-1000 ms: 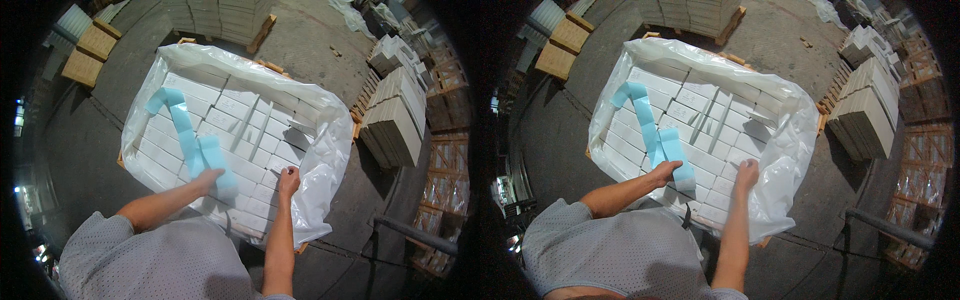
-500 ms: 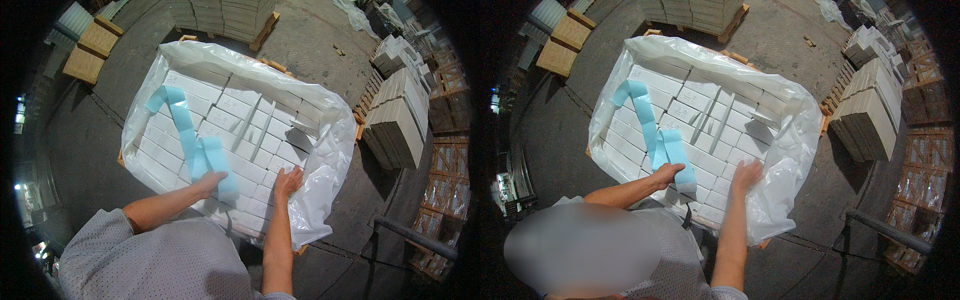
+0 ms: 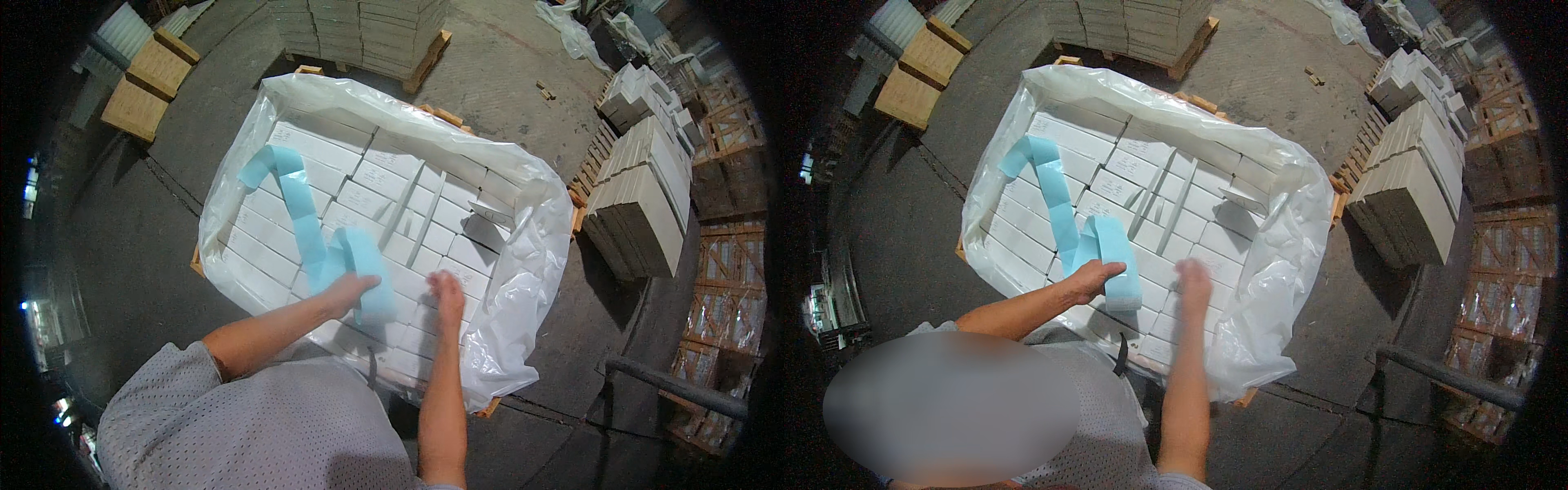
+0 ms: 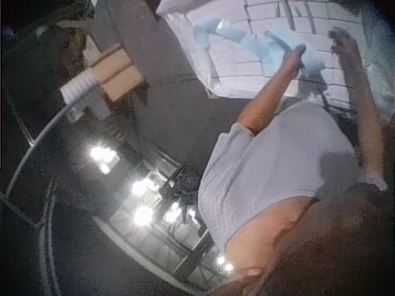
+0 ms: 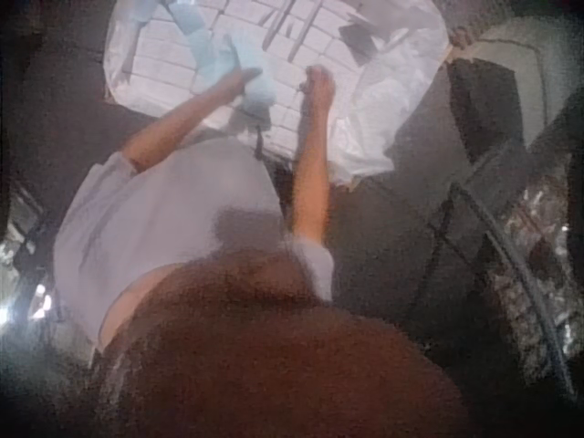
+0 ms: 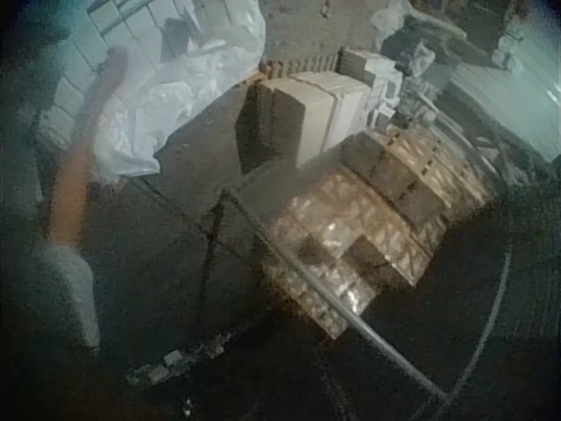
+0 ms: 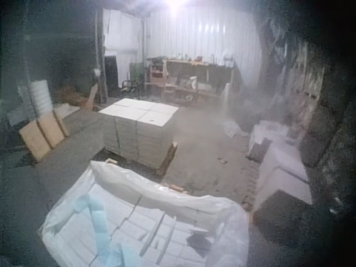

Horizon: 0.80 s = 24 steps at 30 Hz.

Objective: The person applies blue tape to a pallet of white rectangular items wrapped in plastic. They repeatedly pull tape from a roll and press it onto the plastic covering, working across the top surface of the pallet.

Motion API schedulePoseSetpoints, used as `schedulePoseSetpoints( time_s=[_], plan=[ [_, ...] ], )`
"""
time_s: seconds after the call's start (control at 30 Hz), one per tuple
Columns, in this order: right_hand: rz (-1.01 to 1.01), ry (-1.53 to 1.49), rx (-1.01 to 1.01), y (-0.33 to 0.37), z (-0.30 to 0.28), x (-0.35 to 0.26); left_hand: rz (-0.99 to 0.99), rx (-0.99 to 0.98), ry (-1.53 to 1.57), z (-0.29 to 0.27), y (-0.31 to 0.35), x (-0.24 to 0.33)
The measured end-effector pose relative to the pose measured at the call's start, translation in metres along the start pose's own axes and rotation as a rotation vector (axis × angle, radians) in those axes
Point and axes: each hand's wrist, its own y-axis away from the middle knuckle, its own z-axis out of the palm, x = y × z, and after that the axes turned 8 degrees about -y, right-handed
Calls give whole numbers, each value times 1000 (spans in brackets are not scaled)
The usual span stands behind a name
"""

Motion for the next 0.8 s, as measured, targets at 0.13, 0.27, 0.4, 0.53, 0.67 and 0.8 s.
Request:
schedulePoseSetpoints(
  time_s=[0.13, 0.27, 0.4, 0.53, 0.67, 0.8],
  plan=[
    [118, -46, -160, 77, 49, -25, 54, -46, 48, 0, -6, 18],
    [140, 22, -158, 108, 59, -33, -21, 8, 101, -1, -9, 28],
    [148, 40, 36, 116, 63, -24, -92, -61, 211, 5, -6, 26],
    [89, 28, 43, 123, 64, -25, 7, -115, 23, 15, 9, 16],
    [-105, 285, 143, 124, 70, -40, 56, -104, -48, 21, 16, 13],
    [-360, 433, 181, 118, 75, -54, 83, -80, -156, 26, 19, 16]
  ],
)
